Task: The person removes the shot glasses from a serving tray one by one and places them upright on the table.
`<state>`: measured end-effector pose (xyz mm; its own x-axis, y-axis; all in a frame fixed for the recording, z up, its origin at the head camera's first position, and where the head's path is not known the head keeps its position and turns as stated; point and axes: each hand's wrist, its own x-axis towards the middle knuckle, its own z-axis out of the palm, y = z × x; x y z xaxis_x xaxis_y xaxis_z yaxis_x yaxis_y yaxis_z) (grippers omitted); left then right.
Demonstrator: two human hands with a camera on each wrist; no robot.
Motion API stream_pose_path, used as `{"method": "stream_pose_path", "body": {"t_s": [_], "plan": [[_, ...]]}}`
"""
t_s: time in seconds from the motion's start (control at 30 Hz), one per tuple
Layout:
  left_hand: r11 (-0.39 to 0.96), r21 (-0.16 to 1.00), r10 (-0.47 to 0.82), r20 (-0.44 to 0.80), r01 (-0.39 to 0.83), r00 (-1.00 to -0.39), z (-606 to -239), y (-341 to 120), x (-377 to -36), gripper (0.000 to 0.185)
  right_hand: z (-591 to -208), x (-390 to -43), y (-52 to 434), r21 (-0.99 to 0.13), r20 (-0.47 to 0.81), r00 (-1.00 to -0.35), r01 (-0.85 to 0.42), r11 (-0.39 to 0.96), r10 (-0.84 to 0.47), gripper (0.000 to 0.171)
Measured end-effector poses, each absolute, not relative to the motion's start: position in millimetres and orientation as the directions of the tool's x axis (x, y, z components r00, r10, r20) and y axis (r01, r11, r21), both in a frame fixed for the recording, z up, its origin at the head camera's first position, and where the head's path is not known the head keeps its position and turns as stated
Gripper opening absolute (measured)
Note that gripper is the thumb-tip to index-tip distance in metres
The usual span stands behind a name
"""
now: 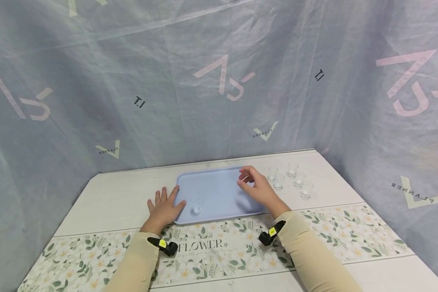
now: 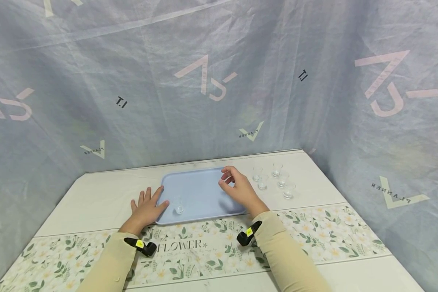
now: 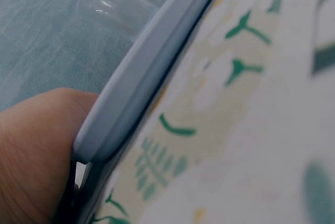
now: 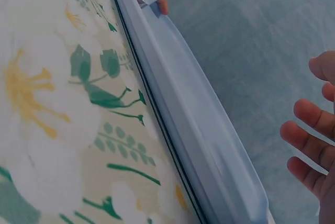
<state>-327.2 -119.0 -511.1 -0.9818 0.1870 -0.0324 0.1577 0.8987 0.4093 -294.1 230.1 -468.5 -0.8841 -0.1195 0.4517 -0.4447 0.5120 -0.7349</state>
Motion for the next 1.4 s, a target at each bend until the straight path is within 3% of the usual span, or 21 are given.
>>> {"method": "stream_pose_path", "body": {"t_s": [0.67,0.87,1.4], "plan": [[0.900,0.405,0.189,-0.033,0.160,-0.981,-509,-118,-326,0.075,-481,-292,214,-0.760,0.396,-0.895,-0.446,0.474,-0.207,0.027],[0.900,0.403,0.190,-0.025,0.164,-0.981,-506,-117,-325,0.074,-487,-291,212,-0.742,0.335,-0.892,-0.449,0.498,-0.305,0.031],[0.888,0.423,0.204,-0.016,0.178,-0.979,-524,-124,-338,0.079,-488,-292,211,-0.747,0.290,-0.898,-0.428,0.508,-0.330,0.037]]}}
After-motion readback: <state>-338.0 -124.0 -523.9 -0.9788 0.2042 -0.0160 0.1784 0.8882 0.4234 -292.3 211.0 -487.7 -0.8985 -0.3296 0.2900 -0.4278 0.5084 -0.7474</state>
